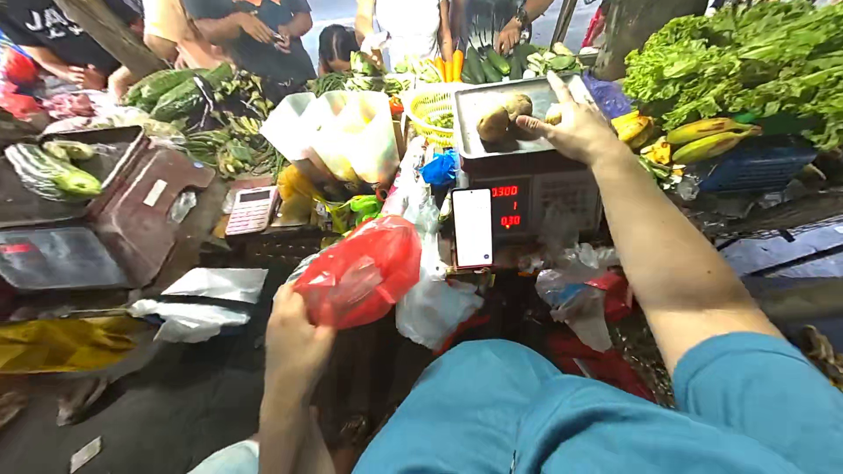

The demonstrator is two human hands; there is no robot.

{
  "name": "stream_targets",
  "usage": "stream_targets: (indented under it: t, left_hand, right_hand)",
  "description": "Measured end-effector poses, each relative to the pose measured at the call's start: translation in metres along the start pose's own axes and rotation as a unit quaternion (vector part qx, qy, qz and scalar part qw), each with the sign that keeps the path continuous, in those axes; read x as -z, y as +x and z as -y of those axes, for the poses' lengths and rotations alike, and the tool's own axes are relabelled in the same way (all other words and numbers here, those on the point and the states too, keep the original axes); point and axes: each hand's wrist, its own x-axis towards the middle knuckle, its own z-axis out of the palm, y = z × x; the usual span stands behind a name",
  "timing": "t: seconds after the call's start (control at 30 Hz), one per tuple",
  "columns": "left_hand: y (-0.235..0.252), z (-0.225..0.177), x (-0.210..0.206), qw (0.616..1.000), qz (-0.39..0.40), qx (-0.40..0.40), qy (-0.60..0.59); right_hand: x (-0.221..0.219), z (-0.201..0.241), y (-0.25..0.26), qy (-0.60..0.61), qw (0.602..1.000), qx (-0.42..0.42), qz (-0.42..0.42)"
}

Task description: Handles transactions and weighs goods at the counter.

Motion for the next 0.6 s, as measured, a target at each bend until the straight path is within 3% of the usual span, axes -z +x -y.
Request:
stream_targets:
  t: [0.2,0.4,0.6]
  left_hand:
    - [0.005,0.025,0.008,0.998,0.02,0.05,-0.032]
    - [0.036,0.014,-0.002,0.997,0.049,0.025,-0.062]
    - [0.07,0.002,-0.027,0.985,0.122,0.048,-0.116]
  right_hand:
    - [-0.025,0.06,0.001,-0.042,0.998,0.033,-0.014]
    - [-0.03,0.068,0.047,-0.025,0.997,-0.017,0.078]
    - [-0.028,0.064,0.053,0.147,0.985,-0.077,0.044]
